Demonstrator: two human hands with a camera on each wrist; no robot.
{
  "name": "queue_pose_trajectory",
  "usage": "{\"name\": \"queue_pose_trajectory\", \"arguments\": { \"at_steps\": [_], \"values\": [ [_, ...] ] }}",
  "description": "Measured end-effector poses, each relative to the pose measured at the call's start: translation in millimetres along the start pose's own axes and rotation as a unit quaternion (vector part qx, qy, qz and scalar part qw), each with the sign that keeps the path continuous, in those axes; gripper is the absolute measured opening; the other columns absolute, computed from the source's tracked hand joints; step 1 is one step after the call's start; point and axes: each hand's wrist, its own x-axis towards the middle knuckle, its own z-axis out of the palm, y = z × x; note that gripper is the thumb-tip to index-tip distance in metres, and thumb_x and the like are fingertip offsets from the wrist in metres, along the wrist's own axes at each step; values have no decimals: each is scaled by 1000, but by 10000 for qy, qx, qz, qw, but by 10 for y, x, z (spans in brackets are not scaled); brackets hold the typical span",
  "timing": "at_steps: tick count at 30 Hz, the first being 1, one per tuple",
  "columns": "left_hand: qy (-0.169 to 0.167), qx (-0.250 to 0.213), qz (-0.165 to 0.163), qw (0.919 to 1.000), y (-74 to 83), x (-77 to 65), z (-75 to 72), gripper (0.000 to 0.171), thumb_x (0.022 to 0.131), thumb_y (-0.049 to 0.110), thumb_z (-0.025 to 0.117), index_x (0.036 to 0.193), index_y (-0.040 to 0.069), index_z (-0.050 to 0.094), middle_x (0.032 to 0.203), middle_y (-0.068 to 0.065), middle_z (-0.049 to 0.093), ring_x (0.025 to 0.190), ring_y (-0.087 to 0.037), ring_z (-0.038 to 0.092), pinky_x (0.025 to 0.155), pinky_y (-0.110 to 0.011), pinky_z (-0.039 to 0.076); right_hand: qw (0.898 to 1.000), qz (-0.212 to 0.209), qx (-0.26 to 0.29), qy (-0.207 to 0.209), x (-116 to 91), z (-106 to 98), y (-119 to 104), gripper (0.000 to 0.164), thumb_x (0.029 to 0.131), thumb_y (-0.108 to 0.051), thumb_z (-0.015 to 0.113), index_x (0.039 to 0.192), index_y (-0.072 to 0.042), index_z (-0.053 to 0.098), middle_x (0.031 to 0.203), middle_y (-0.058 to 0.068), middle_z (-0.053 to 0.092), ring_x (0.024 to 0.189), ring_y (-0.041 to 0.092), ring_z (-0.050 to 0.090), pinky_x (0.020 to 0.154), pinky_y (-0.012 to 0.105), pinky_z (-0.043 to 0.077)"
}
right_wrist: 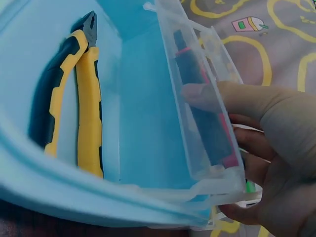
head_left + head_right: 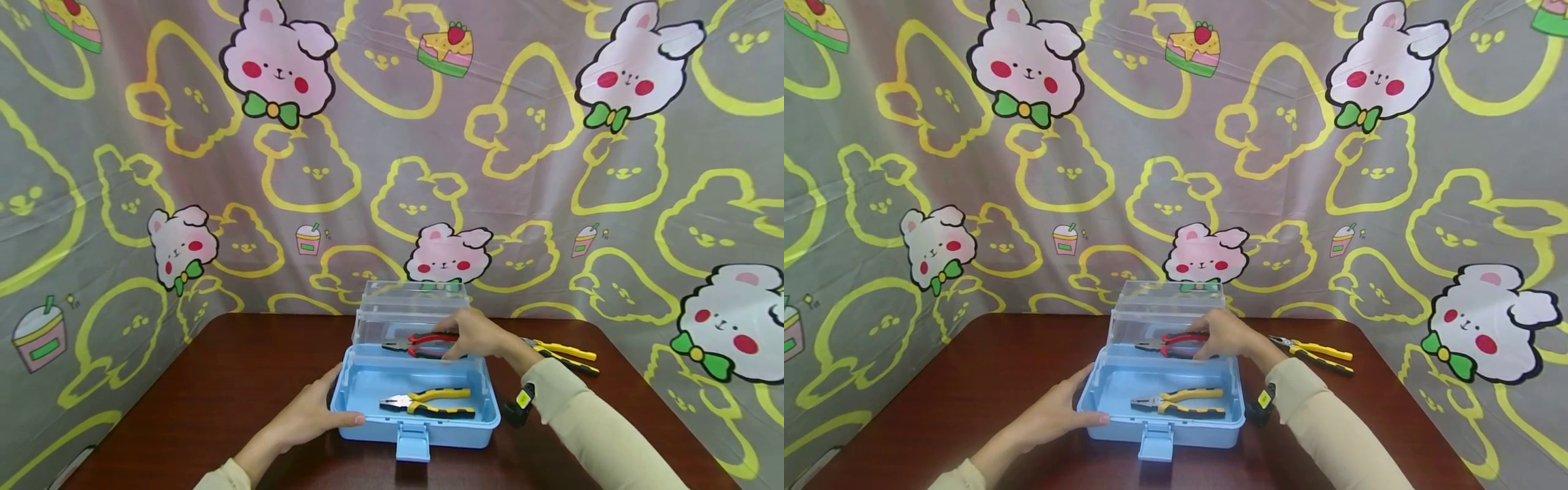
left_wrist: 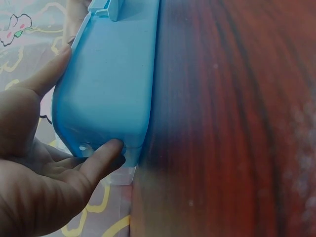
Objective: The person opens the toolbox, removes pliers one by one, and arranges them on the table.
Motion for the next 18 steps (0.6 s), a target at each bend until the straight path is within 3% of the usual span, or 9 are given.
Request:
{"name": "queue_pose_trajectory", "arguments": {
  "at_steps": [8,14,18],
  "values": [
    [-3,-60,-45,10000,12,1,-3,111,82,40,90,162,0,25,154,-22,45,130,-32,52,106,-60,41,9977,47,646,184,-82,3,83,55,77,-25,95,126,-9,76,115,0,74,98,19,63,85,41,54],
    [-5,-96,-75,9999,-1,-6,-10,111,82,40,89,162,0,24,154,-23,45,130,-33,52,105,-61,41,9884,236,1470,310,-169,-63,97,62,79,-18,93,134,-2,69,113,11,74,93,26,65,79,39,55],
    [-23,-150,-38,9999,17,-6,-8,110,83,39,89,163,0,24,157,-22,42,135,-34,48,106,-61,39,9832,216,1766,402,-244,-110,98,64,79,-14,93,136,0,67,113,11,74,92,26,66,77,36,56]
  ]
}}
